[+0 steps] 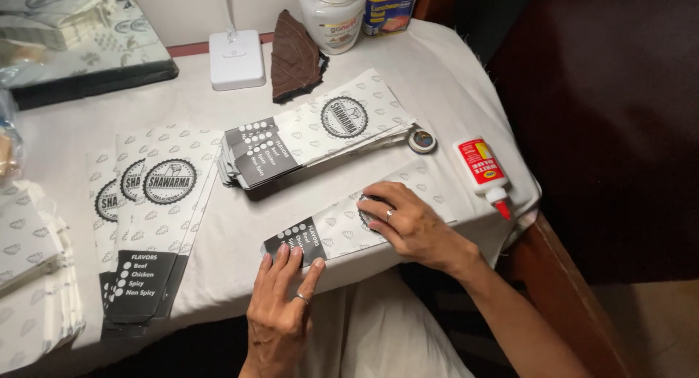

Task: Applying glue to the edges of paper food wrappers and folding them to create a seal.

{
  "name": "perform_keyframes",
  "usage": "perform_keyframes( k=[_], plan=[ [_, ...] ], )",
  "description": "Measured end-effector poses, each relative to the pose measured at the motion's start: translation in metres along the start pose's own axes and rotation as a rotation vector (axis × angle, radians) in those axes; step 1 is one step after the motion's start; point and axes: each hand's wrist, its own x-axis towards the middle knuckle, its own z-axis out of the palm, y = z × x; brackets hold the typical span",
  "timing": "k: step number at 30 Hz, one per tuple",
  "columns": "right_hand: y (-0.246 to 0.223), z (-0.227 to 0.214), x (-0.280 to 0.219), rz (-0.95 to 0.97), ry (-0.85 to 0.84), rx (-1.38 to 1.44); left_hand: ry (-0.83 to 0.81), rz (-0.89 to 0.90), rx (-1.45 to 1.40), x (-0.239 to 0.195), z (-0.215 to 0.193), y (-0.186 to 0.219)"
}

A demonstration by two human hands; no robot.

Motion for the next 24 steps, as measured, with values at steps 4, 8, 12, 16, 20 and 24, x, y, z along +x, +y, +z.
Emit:
perform_keyframes(
  k=[4,8,12,16,20,24],
  plan=[
    [0.014,-0.001,-0.016,0.14,-0.188,-0.386,-0.012,-0.055,-0.004,0.015,-0.005,0.008],
    [0.018,-0.003,-0.021,0.189,-0.291,-0.479,0.039,-0.17,0.128,0.057,0.01,0.03],
    [0.016,-0.001,-0.022,0.166,-0.273,-0.516,-0.193,-0.153,0.082,0.071,0.089,0.045],
    [0.017,-0.003,-0.021,0.201,-0.285,-0.495,-0.23,-0.271,0.322,0.065,0.085,0.05],
    [0.017,-0.004,-0.022,0.272,-0.318,-0.473,-0.228,-0.304,0.573,0.034,0.048,0.025],
    [0.021,-0.009,-0.029,0.343,-0.3,-0.445,-0.253,-0.343,0.585,0.001,0.019,-0.003]
  ],
)
